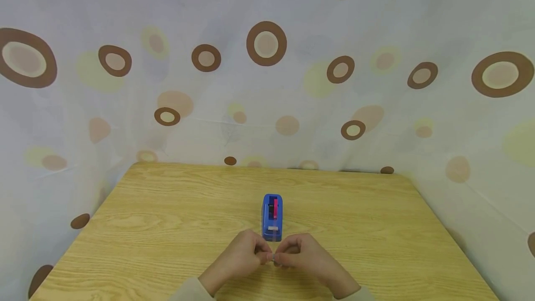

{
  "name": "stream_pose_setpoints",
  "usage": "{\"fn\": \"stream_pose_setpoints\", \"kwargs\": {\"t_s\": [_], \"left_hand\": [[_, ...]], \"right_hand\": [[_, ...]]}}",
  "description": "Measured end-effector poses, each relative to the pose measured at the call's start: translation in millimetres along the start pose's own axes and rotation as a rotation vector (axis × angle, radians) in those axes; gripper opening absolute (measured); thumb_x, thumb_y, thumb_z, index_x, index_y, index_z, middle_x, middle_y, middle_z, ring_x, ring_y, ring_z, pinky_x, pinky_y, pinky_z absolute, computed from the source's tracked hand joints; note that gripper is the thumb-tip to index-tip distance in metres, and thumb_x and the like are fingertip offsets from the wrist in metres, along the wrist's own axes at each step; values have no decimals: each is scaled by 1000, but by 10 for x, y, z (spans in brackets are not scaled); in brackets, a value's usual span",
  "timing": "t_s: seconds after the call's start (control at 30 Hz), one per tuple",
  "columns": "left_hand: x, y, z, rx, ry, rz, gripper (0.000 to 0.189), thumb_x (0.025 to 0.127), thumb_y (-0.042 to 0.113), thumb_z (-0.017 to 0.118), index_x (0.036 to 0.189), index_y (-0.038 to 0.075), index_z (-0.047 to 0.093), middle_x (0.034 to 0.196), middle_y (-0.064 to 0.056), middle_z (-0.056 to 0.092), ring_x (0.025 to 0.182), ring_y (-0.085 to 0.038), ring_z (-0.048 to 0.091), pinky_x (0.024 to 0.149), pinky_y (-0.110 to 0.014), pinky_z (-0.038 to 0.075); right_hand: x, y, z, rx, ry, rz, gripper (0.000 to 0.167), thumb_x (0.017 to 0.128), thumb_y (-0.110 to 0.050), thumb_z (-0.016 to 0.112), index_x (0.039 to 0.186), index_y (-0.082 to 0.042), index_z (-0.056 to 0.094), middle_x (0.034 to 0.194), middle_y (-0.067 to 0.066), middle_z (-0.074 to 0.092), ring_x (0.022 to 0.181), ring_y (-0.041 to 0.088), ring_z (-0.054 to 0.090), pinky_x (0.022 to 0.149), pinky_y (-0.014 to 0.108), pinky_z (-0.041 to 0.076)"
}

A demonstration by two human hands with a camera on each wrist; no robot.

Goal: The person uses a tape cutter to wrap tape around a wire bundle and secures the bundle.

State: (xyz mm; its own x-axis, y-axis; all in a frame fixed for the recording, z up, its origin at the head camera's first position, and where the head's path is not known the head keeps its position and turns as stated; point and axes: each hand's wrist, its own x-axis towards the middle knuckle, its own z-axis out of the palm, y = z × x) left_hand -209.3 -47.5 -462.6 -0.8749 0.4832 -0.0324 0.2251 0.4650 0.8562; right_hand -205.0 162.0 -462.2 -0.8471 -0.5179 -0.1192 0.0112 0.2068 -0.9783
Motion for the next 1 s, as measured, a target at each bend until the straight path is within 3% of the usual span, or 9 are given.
{"fn": "stream_pose_setpoints", "kwargs": {"t_s": [0.3,0.63,1.0], "left_hand": [[3,0,-5,-3,-9,-10,13,88,5,72,77,11,77,70,7,62,63,-8,52,55,-22,42],[12,-30,-22,-17,-8,13,10,89,7,72,80,9,77,71,8,64,64,-8,54,57,-23,45],[8,-19,-43,-34,-17,9,11,89,7,72,80,9,78,71,8,65,65,-8,54,58,-23,45]], "right_hand": [[27,25,37,-80,67,25,12,90,-13,73,94,-2,71,86,6,70,80,18,64,70,29,52],[38,23,61,-99,126,22,13,87,-12,76,93,-2,69,84,4,68,77,18,62,66,27,51],[9,25,77,-197,155,-57,11,85,-15,78,91,-7,72,86,0,69,79,16,63,67,26,52]]}}
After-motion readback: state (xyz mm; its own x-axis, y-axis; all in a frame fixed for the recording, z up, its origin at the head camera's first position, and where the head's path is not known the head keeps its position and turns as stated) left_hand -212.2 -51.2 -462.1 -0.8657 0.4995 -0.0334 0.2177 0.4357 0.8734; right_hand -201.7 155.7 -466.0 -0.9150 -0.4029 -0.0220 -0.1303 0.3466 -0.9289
